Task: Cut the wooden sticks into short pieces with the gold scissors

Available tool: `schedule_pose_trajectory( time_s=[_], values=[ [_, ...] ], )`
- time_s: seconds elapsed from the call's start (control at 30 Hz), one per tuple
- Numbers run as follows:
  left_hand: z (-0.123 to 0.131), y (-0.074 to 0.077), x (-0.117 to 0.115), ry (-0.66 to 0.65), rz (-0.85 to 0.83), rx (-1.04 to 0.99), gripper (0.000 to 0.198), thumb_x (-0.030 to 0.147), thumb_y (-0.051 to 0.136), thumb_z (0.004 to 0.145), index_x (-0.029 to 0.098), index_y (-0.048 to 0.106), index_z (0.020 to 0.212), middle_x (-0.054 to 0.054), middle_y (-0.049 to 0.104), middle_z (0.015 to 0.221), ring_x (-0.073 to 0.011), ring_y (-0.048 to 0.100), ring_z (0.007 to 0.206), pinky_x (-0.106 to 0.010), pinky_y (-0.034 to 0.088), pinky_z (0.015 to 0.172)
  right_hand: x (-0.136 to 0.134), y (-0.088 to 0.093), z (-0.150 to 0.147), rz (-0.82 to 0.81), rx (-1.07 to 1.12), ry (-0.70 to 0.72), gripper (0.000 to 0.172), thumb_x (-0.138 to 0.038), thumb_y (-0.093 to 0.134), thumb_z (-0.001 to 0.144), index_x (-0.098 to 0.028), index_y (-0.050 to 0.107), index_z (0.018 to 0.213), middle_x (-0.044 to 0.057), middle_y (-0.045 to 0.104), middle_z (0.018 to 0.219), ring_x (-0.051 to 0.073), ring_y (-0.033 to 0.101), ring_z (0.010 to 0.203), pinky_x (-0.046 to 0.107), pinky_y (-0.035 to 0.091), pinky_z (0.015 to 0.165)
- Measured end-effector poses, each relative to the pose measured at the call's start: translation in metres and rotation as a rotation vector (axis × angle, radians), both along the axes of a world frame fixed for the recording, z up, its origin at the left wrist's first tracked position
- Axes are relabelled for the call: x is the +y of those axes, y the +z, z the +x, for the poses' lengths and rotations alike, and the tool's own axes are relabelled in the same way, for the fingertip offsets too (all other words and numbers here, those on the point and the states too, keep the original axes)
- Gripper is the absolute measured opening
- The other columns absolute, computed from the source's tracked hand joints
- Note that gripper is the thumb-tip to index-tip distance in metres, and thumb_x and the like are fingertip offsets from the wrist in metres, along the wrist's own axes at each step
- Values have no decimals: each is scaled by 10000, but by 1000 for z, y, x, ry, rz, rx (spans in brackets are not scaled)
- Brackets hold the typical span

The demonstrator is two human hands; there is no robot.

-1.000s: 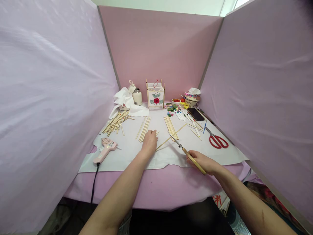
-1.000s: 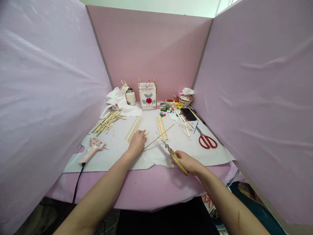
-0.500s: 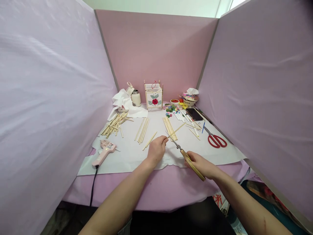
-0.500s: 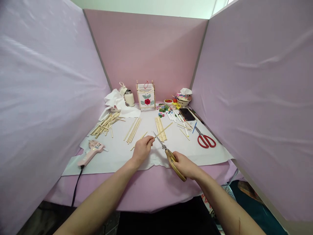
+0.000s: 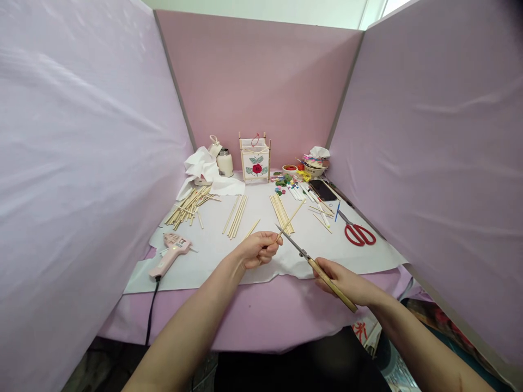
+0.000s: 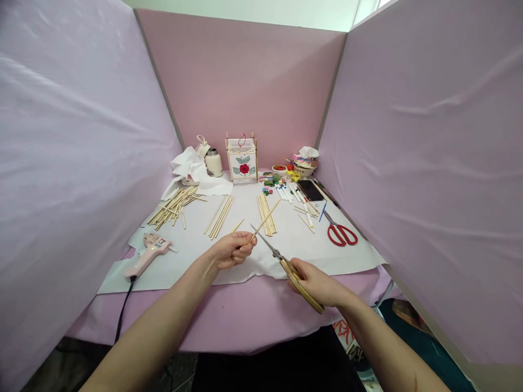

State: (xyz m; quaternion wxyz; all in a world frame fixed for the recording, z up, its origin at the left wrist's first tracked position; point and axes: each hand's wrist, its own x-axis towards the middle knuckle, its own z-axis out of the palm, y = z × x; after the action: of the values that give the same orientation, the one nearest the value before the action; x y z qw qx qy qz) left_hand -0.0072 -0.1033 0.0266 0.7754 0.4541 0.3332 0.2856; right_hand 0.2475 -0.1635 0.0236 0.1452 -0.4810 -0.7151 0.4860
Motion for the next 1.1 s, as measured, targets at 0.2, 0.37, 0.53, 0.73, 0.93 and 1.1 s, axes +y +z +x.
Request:
schedule_pose_trajectory(
  time_s=[0.2, 0.37, 0.53, 0.73, 0.93, 1.1],
  values=[
    [3, 4, -3, 39, 104, 117, 245, 399, 522, 818, 162, 519, 751, 86, 260, 495, -38, 122, 403, -183, 113, 396, -3, 3, 0, -18, 9, -34, 77, -231, 501, 785, -188, 438, 789, -37, 425, 718, 104, 372, 633, 213, 329, 560],
    [18, -3, -11, 416, 748, 682, 232, 267, 452, 843, 178, 558, 657, -5, 491, 580, -108, 396, 534, -235, 273, 530, -6, 2, -8, -75, -4, -112, 104, -272, 494, 792, -186, 442, 765, -35, 427, 693, 103, 372, 603, 216, 314, 533],
    [27, -19, -17, 577, 1073, 948, 154, 212, 460, 851, 204, 596, 781, -52, 527, 662, -179, 473, 676, -260, 293, 613, -11, 0, -16, -129, 13, -190, 137, -319, 498, 803, -194, 445, 781, -44, 409, 664, 93, 349, 552, 213, 301, 508],
    [28, -13, -16, 591, 970, 722, 194, 246, 472, 851, 201, 594, 707, -27, 523, 631, -148, 461, 631, -252, 311, 629, -16, 4, -18, -86, -35, -183, 102, -277, 476, 809, -193, 430, 775, -31, 428, 695, 105, 382, 604, 214, 325, 542],
    [10, 5, -10, 127, 235, 191, 246, 382, 484, 843, 163, 549, 751, 58, 355, 503, -50, 182, 405, -197, 159, 418, -14, 7, -1, -6, -34, -74, 97, -256, 471, 820, -196, 413, 771, -34, 397, 718, 109, 355, 649, 214, 335, 583],
    [5, 8, -9, -79, -11, -38, 226, 372, 523, 823, 153, 521, 766, 97, 220, 488, -34, 85, 401, -175, 104, 396, -11, 8, 6, 7, 10, -4, 113, -269, 500, 825, -195, 423, 791, -40, 392, 718, 103, 353, 643, 210, 328, 582]
  ],
)
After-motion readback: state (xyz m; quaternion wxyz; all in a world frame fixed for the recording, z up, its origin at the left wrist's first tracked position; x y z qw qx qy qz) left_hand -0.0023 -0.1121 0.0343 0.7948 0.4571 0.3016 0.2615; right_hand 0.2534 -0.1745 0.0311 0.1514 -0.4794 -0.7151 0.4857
